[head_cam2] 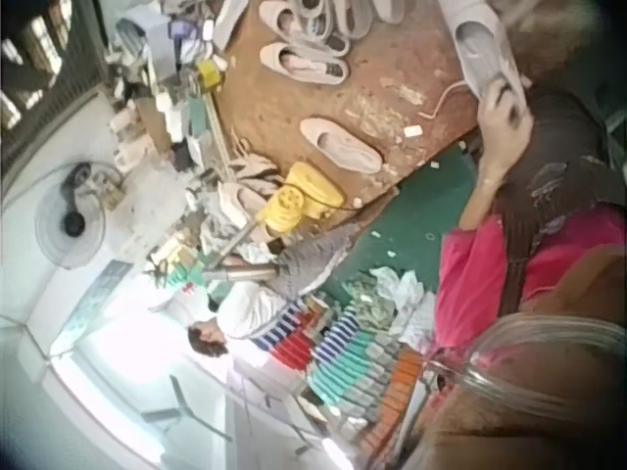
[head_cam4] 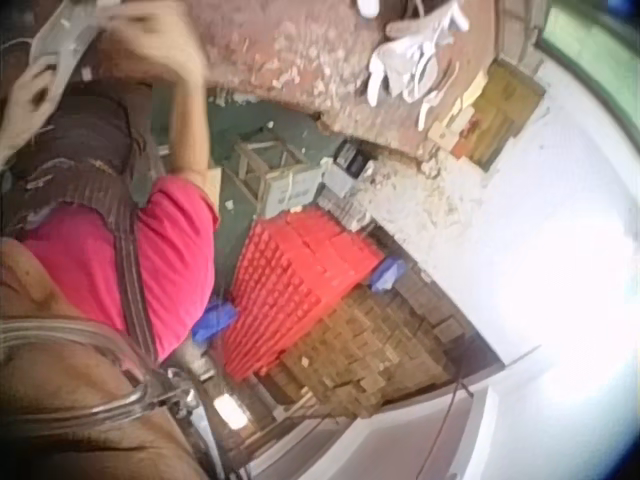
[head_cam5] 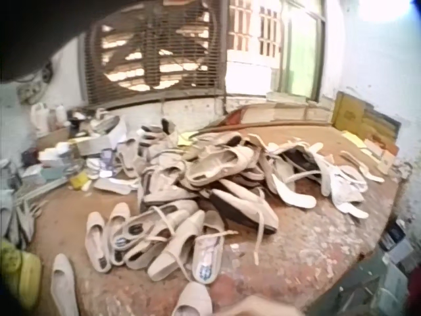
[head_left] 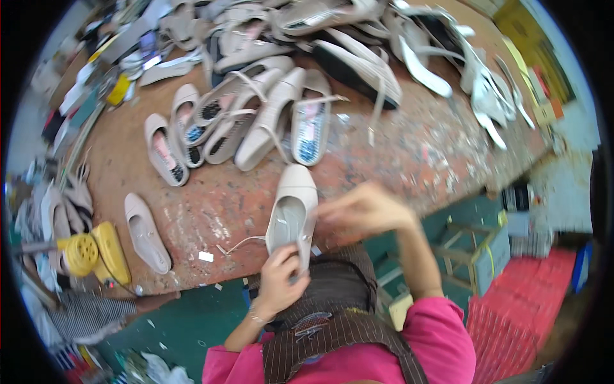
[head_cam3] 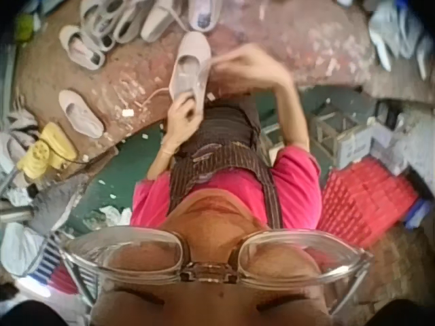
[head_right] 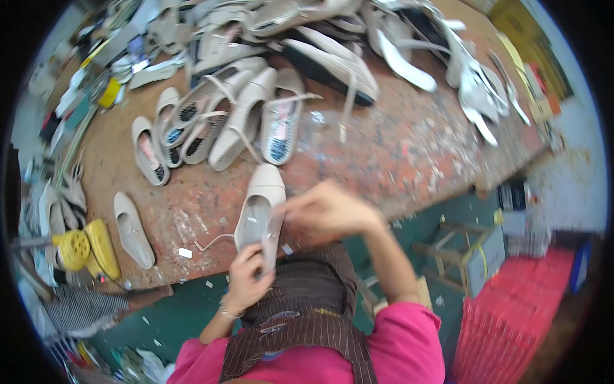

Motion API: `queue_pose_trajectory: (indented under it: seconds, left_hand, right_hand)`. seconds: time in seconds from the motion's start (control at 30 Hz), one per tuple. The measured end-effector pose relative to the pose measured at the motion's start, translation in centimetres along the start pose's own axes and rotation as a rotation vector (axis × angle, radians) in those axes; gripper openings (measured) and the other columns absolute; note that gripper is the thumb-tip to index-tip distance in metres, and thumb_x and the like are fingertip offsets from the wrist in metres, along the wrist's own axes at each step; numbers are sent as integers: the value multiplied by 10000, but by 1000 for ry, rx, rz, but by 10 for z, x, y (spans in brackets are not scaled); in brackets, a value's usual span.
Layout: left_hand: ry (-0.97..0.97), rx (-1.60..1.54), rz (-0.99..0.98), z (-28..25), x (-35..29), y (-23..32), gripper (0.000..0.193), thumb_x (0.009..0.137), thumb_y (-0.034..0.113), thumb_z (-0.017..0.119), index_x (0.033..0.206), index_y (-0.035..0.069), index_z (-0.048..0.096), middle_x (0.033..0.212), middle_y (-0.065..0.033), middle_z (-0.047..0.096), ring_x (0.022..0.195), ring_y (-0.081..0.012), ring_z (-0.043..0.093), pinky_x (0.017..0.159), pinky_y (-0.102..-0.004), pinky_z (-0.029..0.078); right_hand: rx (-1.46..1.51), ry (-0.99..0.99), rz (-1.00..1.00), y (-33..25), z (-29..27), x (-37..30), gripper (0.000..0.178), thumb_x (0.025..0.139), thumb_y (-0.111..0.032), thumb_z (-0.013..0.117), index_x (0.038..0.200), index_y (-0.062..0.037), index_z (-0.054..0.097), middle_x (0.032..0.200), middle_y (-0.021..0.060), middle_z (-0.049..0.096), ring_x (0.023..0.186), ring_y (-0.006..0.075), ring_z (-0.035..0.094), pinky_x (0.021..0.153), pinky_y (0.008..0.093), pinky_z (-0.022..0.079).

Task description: The person inserts shoe insoles into various shoes by hand, pressing them down into place on a workbench.

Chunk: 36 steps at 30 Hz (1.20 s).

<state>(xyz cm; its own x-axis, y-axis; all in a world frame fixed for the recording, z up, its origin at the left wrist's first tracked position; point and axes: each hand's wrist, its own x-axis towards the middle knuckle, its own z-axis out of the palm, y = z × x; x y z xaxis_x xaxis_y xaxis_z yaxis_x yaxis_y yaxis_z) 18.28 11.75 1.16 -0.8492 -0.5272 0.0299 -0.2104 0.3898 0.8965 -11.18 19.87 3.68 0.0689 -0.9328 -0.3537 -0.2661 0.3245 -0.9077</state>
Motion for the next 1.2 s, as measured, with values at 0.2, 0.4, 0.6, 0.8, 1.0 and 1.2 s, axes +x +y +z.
queue_pose_trajectory:
  seconds: [0.2,0.4,0.6,0.8,1.0,1.2]
  left_hand:
    - [747,-417,-172,-168,-51,-12,350,540,240,797,703,23,575,1120,-152,628,1057,-232,583,940,-320,420]
    - [1010,1051,-443,-217,-4,-22,48,839,1,635,878,-18,615,1124,-150,638,1064,-304,592,951,-415,457]
    - [370,457,232,-57,112,-10,204,855,188,746,1011,61,717,1180,-166,659,1104,-354,644,988,-449,506]
    - [106,870,189,47,219,-29,305,874,262,709,1062,31,640,1162,-122,622,1063,-295,591,981,-466,404]
    - [371,308,301,17,186,-20,139,860,189,702,883,63,646,847,-79,628,891,-280,593,853,-415,401]
    - [139,249,287,-48,53,-14,121,767,97,783,866,58,725,901,-95,630,927,-311,601,828,-441,474]
  right_hand:
    - [-723,1308,227,164,-268,-11,606,812,-35,530,1414,-77,582,1283,271,648,1230,339,622,1053,378,457]
    - [-1083,1264,227,241,-363,27,659,905,-316,676,1507,-141,473,1452,234,516,1380,377,467,1114,593,336]
    - [-936,1133,423,210,-311,16,503,983,-251,604,1438,-50,524,1359,215,578,1213,450,563,1055,508,431]
    - [-665,1566,-309,93,-173,-18,552,946,-101,583,1476,11,481,1447,199,562,1271,329,593,1100,393,426]
    - [780,804,-565,3,-94,-93,739,915,-92,628,1563,48,301,1492,182,500,1317,267,562,1102,415,460]
    - [510,905,-420,39,-41,-101,358,982,-205,646,1200,79,663,883,69,688,743,155,652,698,289,522]
